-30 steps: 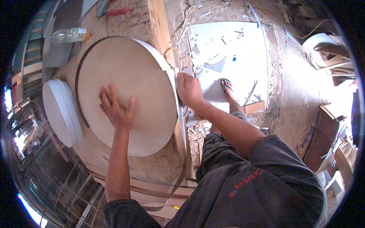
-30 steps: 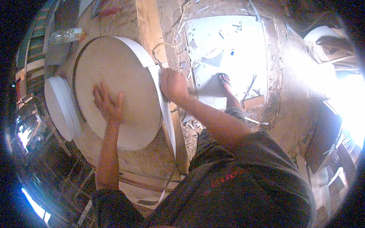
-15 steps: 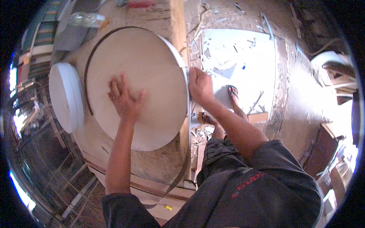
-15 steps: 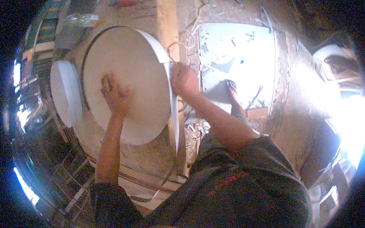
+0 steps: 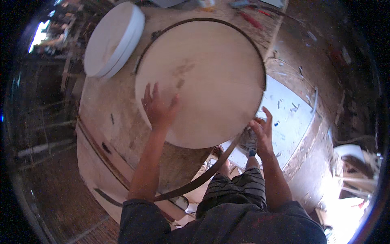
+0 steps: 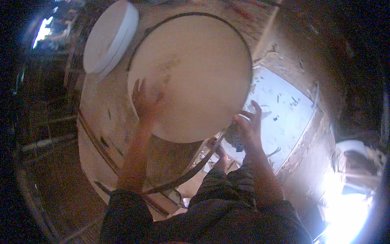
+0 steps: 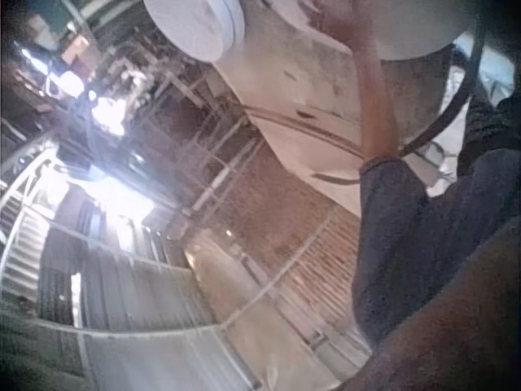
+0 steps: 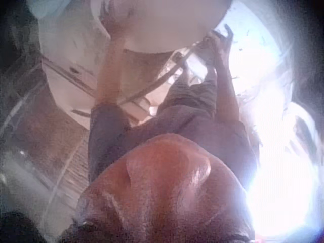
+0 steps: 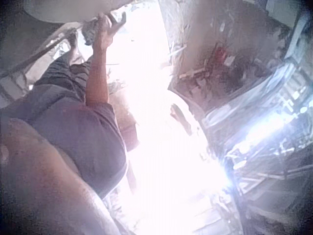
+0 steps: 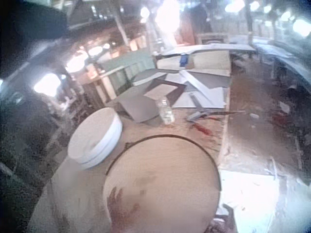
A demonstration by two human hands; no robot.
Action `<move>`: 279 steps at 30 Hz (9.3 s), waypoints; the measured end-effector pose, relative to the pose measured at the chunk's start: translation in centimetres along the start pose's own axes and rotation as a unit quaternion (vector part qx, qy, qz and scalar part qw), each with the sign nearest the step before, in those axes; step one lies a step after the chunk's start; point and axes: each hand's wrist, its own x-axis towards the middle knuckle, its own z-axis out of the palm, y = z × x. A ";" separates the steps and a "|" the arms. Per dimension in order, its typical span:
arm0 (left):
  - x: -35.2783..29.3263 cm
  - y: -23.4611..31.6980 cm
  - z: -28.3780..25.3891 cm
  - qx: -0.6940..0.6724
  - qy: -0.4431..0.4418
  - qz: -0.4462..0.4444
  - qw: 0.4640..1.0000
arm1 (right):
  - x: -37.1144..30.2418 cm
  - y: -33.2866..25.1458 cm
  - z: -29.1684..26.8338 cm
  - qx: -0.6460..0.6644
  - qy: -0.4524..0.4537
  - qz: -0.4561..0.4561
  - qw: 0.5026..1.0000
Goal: The person fits a curved wooden strip around the edge of a circular wooden board, then wipes the board's surface with a cloth. The person handles the strip and board by hand and uses a cloth to clean the surface.
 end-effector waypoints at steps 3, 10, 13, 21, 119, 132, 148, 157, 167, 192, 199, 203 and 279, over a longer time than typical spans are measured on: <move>-3.7 -4.7 -2.3 -0.007 0.043 -0.181 0.983 | 0.3 -0.8 0.8 -0.025 -0.014 0.025 0.999; -8.5 -8.5 -2.1 -0.259 0.047 -0.378 0.888 | 1.9 -0.6 0.5 0.020 -0.070 0.014 0.997; -9.4 -7.1 -2.1 -0.326 0.025 -0.425 0.844 | 1.8 -1.1 0.4 -0.037 -0.063 0.011 0.997; -9.3 -3.2 -4.0 -0.442 -0.059 -0.466 0.764 | 5.0 -1.7 -1.2 0.018 -0.090 -0.005 0.996; -7.2 4.2 -1.8 -0.538 -0.176 -0.533 0.629 | 3.8 -1.4 -6.0 -0.003 -0.017 0.029 0.999; -8.3 3.9 -3.5 -0.448 -0.100 -0.490 0.741 | 1.9 0.2 -12.0 0.305 0.013 0.079 0.949; 6.9 11.9 6.5 -0.002 -0.093 0.214 0.972 | 20.4 -8.2 -6.8 0.004 0.078 -0.206 0.975; 6.7 12.4 6.0 0.021 -0.080 0.216 0.973 | 17.6 -4.9 -6.4 -0.061 0.094 -0.144 0.983; 6.8 13.2 5.6 0.003 -0.093 0.223 0.970 | 13.5 -1.9 -5.7 -0.233 0.197 -0.225 0.926; 7.2 12.0 6.4 0.020 -0.109 0.252 0.962 | 15.4 -3.6 -5.8 -0.214 0.179 -0.264 0.923; 7.3 11.2 5.9 0.001 -0.131 0.251 0.959 | 7.8 0.4 -2.2 -0.135 0.231 -0.190 0.945; 7.3 11.9 5.9 -0.015 -0.151 0.253 0.956 | 14.3 -2.0 -5.5 -0.190 0.185 -0.192 0.945; 6.9 11.7 6.5 0.004 -0.087 0.244 0.966 | 12.1 1.6 -3.2 -0.115 0.256 -0.245 0.928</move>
